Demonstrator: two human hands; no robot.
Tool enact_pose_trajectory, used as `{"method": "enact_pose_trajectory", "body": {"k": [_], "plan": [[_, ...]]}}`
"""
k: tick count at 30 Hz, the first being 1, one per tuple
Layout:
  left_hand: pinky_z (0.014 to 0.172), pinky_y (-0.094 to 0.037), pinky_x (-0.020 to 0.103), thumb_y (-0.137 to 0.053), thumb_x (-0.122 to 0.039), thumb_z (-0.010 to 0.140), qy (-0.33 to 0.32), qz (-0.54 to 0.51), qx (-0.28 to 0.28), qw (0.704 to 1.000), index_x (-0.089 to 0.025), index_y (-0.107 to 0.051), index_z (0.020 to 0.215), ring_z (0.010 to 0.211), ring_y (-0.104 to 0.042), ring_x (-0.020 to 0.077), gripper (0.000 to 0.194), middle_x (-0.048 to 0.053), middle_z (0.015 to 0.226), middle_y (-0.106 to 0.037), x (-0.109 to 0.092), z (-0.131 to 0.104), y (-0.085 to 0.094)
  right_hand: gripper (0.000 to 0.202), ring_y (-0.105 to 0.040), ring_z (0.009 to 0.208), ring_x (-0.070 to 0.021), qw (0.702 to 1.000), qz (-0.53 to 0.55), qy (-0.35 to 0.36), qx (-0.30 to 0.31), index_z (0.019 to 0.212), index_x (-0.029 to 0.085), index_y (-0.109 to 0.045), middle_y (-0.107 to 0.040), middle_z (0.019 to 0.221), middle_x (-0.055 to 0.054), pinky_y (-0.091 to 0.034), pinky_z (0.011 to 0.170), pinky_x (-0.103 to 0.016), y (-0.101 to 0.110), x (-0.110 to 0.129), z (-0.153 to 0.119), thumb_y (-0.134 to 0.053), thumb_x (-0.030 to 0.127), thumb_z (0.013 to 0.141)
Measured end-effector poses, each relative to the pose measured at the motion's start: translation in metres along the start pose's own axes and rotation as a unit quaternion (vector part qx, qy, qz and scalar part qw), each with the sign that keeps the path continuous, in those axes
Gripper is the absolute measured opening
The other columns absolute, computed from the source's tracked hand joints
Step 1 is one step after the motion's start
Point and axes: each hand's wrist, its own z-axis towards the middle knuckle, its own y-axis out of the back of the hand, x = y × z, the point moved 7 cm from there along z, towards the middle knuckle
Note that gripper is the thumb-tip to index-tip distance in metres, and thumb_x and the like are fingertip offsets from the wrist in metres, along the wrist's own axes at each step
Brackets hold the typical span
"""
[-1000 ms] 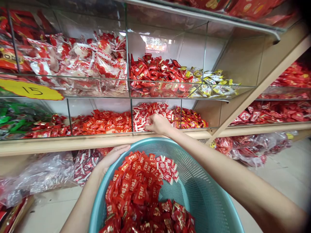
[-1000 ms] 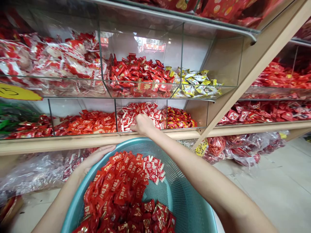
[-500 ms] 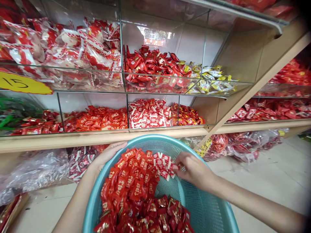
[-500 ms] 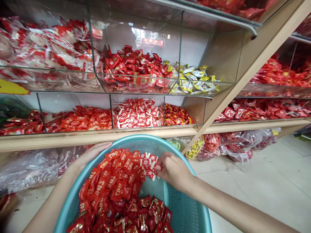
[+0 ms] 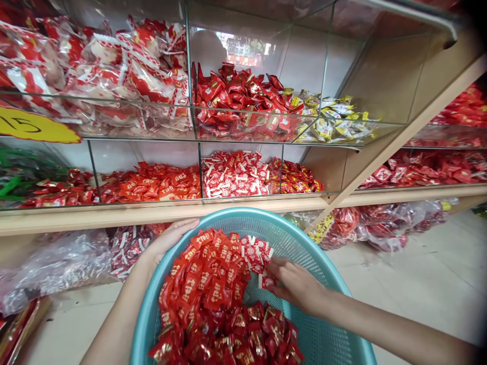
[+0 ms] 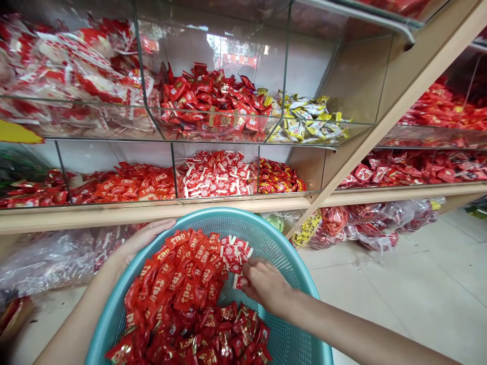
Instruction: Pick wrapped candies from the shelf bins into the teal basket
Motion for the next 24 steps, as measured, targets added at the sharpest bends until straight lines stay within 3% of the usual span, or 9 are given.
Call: {"method": "enact_pose_trajectory", "body": {"k": [10,18,24], "plan": [[0.073,-0.053,0.027,-0.073,-0.035,0.070,0.003,-0.009,0.008,1.000,-0.020,-0.071,0.103,0.075,-0.070,0.0187,0.037,0.005,0.092,-0.076,0.001,0.001,-0.001,0.023,-0.063,0.093,-0.0280,0.992,-0.098,-0.034,0.072,0.098,0.010,-0.065,-0.068,0.094,-0.015,-0.048,0.076,-0.036,-0.022,0.022,0.023,-0.060,0.016,0.076],[0.073,-0.052,0.027,-0.070,-0.036,0.073,-0.012,-0.009,0.034,0.999,-0.019,-0.070,0.106,0.076,-0.070,0.0191,0.037,0.005,0.093,-0.076,-0.001,0.001,-0.004,0.025,-0.062,0.095,-0.0270,0.990,-0.107,-0.041,0.084,0.102,0.010,-0.064,-0.067,0.097,-0.014,-0.047,0.080,-0.035,-0.022,0.026,0.028,-0.060,0.015,0.078],[0.074,-0.052,0.027,-0.073,-0.036,0.069,-0.009,0.007,0.006,1.000,-0.021,-0.073,0.099,0.077,-0.070,0.0194,0.033,0.004,0.092,-0.077,-0.001,0.001,0.000,0.022,-0.061,0.098,-0.0265,0.987,-0.110,-0.054,0.105,0.101,0.011,-0.063,-0.067,0.101,-0.013,-0.046,0.081,-0.034,-0.017,0.027,0.031,-0.060,0.021,0.082]]}}
